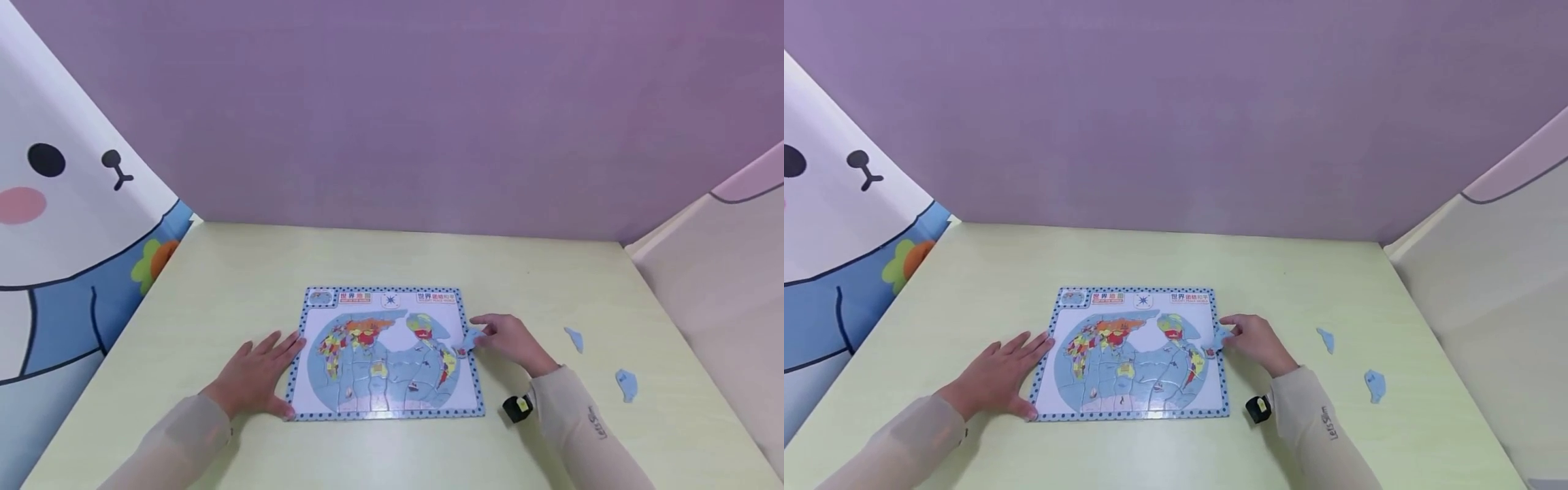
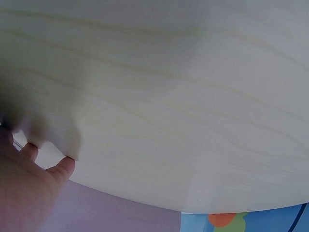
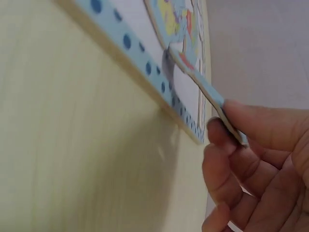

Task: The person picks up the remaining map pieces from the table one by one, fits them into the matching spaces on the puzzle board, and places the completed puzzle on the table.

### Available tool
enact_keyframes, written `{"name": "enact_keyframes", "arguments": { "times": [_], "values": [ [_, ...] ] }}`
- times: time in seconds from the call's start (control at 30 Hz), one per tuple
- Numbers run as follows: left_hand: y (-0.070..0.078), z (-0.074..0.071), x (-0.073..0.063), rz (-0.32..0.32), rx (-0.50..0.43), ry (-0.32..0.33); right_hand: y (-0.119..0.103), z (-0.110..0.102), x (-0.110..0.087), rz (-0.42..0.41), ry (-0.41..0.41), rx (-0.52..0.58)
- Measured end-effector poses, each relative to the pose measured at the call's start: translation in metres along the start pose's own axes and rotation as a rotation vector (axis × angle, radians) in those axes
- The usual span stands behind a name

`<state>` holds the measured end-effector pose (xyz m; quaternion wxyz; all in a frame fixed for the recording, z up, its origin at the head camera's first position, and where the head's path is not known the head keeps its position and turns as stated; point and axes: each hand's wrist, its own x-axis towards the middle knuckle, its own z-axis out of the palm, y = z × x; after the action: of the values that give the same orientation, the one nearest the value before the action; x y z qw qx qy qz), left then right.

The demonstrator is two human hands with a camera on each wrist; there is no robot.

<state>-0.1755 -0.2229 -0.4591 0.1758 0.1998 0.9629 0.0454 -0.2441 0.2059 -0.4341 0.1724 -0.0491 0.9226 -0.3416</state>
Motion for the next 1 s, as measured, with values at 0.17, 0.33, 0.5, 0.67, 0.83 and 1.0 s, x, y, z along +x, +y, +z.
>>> {"name": "enact_keyframes", "arguments": {
  "times": [0.17,0.33,0.5,0.67,0.83,1.0],
  "values": [
    [0.0,-0.003,0.0,0.0,0.005,0.008,0.004,-0.005,-0.006,0.006,-0.023,-0.019],
    [0.0,-0.002,-0.001,-0.002,0.006,0.012,0.007,-0.004,-0.01,0.006,-0.043,0.004],
    [-0.001,0.001,0.0,-0.002,0.004,0.015,0.006,-0.003,-0.011,0.015,-0.032,-0.001],
    [-0.002,0.003,0.0,-0.004,-0.004,0.015,0.002,-0.001,-0.01,0.019,-0.008,0.003],
    [-0.001,0.001,-0.001,-0.003,0.003,0.019,-0.004,0.001,-0.008,0.026,0.006,0.029],
    [0.001,0.0,-0.002,0.0,0.006,0.021,-0.011,0.004,-0.004,0.019,0.002,0.066]
  ]
}}
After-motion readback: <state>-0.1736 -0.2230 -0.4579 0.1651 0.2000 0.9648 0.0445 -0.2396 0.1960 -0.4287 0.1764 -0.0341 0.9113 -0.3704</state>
